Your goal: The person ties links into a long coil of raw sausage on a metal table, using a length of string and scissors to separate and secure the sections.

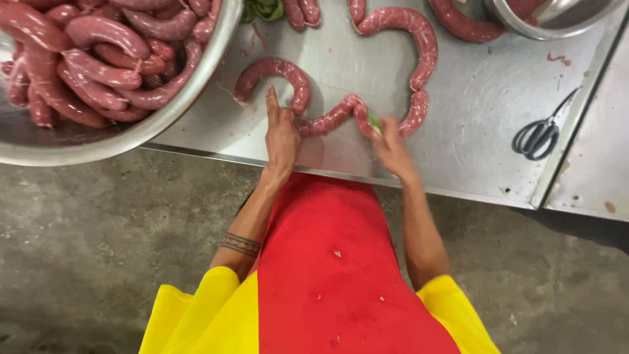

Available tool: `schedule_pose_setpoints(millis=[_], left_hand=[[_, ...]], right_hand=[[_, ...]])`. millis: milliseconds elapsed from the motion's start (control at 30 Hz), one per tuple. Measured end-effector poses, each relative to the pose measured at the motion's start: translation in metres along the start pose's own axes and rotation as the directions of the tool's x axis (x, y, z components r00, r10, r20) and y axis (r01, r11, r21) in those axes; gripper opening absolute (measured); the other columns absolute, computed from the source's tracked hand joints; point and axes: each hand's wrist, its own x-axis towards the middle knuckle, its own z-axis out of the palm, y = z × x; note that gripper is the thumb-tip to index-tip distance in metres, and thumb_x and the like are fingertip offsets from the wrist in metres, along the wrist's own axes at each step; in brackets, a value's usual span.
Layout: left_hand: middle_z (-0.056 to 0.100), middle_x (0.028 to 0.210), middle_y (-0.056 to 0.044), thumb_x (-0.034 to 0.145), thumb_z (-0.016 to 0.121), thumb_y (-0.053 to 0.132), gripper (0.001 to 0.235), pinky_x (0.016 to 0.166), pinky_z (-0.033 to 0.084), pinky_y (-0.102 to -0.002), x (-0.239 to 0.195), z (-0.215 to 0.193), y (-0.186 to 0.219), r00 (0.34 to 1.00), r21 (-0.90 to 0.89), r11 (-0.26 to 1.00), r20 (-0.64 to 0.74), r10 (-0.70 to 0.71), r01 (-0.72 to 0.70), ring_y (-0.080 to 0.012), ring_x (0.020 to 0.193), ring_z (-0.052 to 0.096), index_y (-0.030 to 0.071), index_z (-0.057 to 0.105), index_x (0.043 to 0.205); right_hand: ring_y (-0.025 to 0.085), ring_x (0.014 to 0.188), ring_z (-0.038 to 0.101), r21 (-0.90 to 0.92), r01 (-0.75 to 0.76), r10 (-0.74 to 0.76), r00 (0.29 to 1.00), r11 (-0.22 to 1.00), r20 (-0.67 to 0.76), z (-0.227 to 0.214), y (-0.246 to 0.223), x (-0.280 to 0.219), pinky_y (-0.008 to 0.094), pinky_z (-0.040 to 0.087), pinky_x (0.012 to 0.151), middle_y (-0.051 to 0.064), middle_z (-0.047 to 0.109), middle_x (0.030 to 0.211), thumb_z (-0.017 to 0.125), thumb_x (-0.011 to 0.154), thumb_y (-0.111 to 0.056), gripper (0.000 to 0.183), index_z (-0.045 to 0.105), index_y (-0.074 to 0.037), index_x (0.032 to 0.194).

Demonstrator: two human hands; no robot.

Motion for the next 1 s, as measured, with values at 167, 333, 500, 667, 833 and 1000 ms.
schedule_pose_setpoints(millis=[167, 333, 500, 667, 833, 1000], left_hand=[[0.048, 0.133, -0.028, 0.097, 0.063, 0.015, 0.011, 0.097, 0.042, -0.051, -0.004, 0.001, -0.011, 0.892, 0.230, 0.894, -0.155, 0.425, -0.385, -0.0443, 0.117, 0.051, 0.005, 0.069, 0.099], [0.066, 0.095, -0.013, 0.105, 0.052, 0.013, 0.018, 0.077, 0.054, -0.035, -0.003, 0.026, -0.038, 0.926, -0.613, 0.741, 0.375, -0.030, 0.272, -0.0201, 0.084, 0.064, 0.000, 0.064, 0.106], [0.072, 0.087, -0.010, 0.105, 0.052, 0.015, 0.020, 0.074, 0.056, -0.034, -0.011, 0.069, -0.019, 0.846, -0.636, 0.756, 0.480, 0.231, 0.154, -0.0179, 0.080, 0.069, 0.001, 0.066, 0.105], [0.070, 0.076, -0.022, 0.097, 0.058, 0.013, 0.019, 0.067, 0.056, -0.048, -0.009, 0.128, -0.010, 0.964, -0.196, 0.972, 0.203, 0.172, -0.132, -0.0381, 0.069, 0.070, 0.001, 0.071, 0.102], [0.070, 0.077, -0.025, 0.096, 0.061, 0.014, 0.016, 0.069, 0.054, -0.053, 0.008, 0.099, 0.005, 0.973, -0.156, 0.978, 0.163, 0.165, -0.140, -0.0425, 0.074, 0.069, 0.000, 0.069, 0.094], [0.071, 0.079, -0.026, 0.095, 0.061, 0.008, 0.012, 0.070, 0.054, -0.049, 0.011, 0.066, 0.030, 0.969, -0.067, 0.996, 0.234, 0.080, -0.066, -0.0389, 0.075, 0.069, -0.001, 0.069, 0.097]], right_hand=[[0.033, 0.101, 0.068, -0.127, 0.195, -0.143, 0.932, 0.973, 0.334, 0.047, -0.117, 0.130, 0.043, 0.051, 0.085, 0.012, 0.068, 0.106, 0.063, 0.098, -0.009, 0.026, 0.055, -0.008, 0.123], [0.016, 0.093, 0.058, 0.526, -0.159, -0.116, 0.885, 0.835, 0.450, 0.040, -0.144, 0.115, 0.030, 0.049, 0.078, 0.008, 0.059, 0.101, 0.059, 0.107, -0.017, 0.027, 0.049, -0.004, 0.128], [0.015, 0.094, 0.056, -0.044, 0.100, -0.095, 0.990, 0.994, 0.100, 0.025, -0.100, 0.094, 0.030, 0.048, 0.085, 0.006, 0.060, 0.105, 0.053, 0.114, -0.024, 0.023, 0.063, -0.004, 0.120], [0.025, 0.103, 0.069, 0.824, 0.090, 0.111, 0.977, 0.559, -0.182, -0.069, -0.054, 0.066, 0.044, 0.058, 0.097, 0.009, 0.073, 0.111, 0.053, 0.103, -0.039, 0.027, 0.056, -0.017, 0.118], [0.024, 0.075, 0.044, 0.365, 0.244, -0.071, 0.901, 0.899, -0.428, -0.267, -0.017, -0.023, 0.033, 0.038, 0.069, 0.012, 0.038, 0.095, 0.042, 0.131, -0.024, 0.036, 0.059, -0.006, 0.105], [0.014, 0.062, 0.039, 0.803, 0.201, 0.332, 0.834, 0.562, -0.441, -0.285, -0.012, -0.077, 0.027, 0.034, 0.063, 0.002, 0.036, 0.075, 0.043, 0.132, -0.024, 0.035, 0.048, -0.007, 0.101]])
